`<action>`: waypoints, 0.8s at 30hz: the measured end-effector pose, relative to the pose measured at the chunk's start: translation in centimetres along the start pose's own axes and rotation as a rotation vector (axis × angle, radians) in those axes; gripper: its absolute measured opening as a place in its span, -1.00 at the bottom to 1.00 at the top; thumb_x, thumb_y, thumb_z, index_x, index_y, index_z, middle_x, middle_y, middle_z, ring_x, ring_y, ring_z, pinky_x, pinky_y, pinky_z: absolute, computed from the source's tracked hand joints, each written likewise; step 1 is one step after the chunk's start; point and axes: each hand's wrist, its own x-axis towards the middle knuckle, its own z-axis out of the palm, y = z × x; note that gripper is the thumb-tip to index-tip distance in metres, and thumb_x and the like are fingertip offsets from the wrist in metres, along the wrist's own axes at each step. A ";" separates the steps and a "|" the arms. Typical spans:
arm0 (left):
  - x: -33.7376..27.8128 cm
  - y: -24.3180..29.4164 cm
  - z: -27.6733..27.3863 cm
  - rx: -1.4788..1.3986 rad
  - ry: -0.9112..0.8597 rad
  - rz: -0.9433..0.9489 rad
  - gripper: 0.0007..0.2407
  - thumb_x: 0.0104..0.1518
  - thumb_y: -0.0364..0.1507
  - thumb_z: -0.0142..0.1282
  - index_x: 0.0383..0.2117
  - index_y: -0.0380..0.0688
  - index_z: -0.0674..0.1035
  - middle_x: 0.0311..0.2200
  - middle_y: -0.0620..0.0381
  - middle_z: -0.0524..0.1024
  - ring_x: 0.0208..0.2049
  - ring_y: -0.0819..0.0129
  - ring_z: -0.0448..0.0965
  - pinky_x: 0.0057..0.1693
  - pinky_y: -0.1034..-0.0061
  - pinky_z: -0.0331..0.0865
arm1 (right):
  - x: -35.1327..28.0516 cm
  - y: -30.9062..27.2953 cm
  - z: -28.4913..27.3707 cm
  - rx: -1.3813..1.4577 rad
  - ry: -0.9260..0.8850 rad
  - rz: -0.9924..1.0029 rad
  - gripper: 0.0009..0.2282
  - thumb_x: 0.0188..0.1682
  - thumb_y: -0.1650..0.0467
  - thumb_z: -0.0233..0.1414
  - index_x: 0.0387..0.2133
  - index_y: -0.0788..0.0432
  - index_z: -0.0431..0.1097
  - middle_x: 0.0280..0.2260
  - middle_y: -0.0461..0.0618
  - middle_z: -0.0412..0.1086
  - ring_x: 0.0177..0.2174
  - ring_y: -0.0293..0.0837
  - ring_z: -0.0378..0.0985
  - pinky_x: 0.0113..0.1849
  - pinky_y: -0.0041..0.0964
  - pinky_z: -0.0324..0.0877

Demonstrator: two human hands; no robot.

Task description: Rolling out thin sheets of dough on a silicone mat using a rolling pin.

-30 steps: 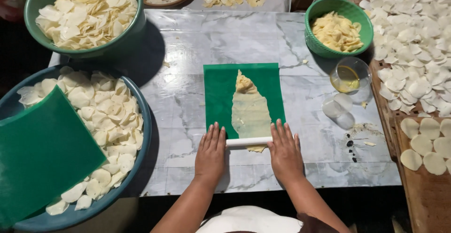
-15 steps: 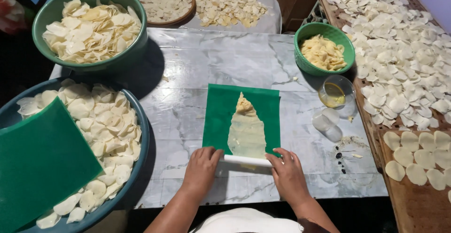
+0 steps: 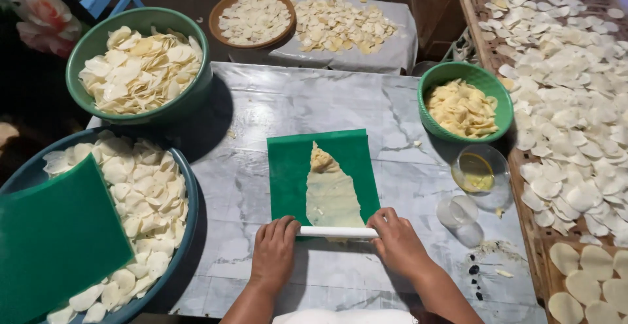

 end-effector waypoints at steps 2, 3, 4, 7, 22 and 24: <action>0.0 0.8 -1.1 -0.024 0.014 -0.018 -0.74 0.09 -0.54 -0.07 -0.09 -0.01 0.51 -0.02 0.13 0.51 -0.03 0.16 0.49 0.11 0.27 0.24 | 0.0 0.5 -0.4 0.091 -0.066 0.022 -0.76 -0.14 0.41 0.12 -0.20 -0.07 0.32 -0.15 -0.14 0.33 -0.24 0.02 0.47 -0.07 -0.04 0.25; 0.0 1.1 -1.6 -0.057 0.038 -0.019 -0.73 0.08 -0.57 -0.10 -0.11 -0.06 0.52 -0.06 0.10 0.52 -0.05 0.15 0.50 0.12 0.26 0.23 | 0.0 0.7 -0.5 0.175 -0.117 0.056 -0.82 -0.12 0.37 0.07 -0.25 -0.10 0.33 -0.23 -0.21 0.43 -0.25 -0.06 0.47 -0.01 -0.09 0.18; 0.3 1.3 -2.2 -0.049 0.031 -0.027 -0.73 0.08 -0.57 -0.10 -0.11 -0.06 0.52 -0.06 0.10 0.52 -0.05 0.15 0.50 0.12 0.26 0.23 | 0.0 0.7 -0.7 0.182 -0.126 0.049 -0.82 -0.12 0.37 0.07 -0.25 -0.10 0.33 -0.23 -0.21 0.43 -0.25 -0.06 0.47 -0.01 -0.09 0.18; 1.7 1.4 -3.4 -0.129 0.048 -0.020 -0.87 0.22 -0.56 -0.03 -0.19 -0.07 0.51 -0.22 0.08 0.50 -0.24 0.11 0.46 0.08 0.21 0.29 | 0.2 0.4 -1.7 0.137 -0.055 0.011 -0.80 -0.18 0.43 -0.03 -0.29 -0.11 0.29 -0.35 -0.28 0.50 -0.36 -0.09 0.47 -0.06 -0.15 0.14; 11.4 -2.4 3.9 -0.007 -0.166 -0.235 -0.54 0.36 -0.22 -0.19 0.25 -0.30 0.38 0.34 -0.21 0.26 0.39 -0.08 0.15 0.44 0.10 -0.06 | 11.2 -3.3 -0.3 -0.293 0.048 0.239 -0.38 0.19 0.04 -0.38 0.39 0.19 -0.04 0.44 0.16 -0.15 0.42 0.07 -0.24 0.21 0.61 -0.42; 13.7 -3.6 5.1 -0.003 -0.360 -0.314 -0.49 0.36 -0.20 -0.36 0.40 -0.18 0.17 0.46 -0.09 0.01 0.47 -0.02 -0.08 0.48 0.05 -0.28 | 13.4 -3.1 -0.7 -0.340 0.106 0.235 -0.41 0.19 0.07 -0.32 0.39 0.15 0.00 0.43 0.15 -0.06 0.41 0.08 -0.16 0.20 0.65 -0.41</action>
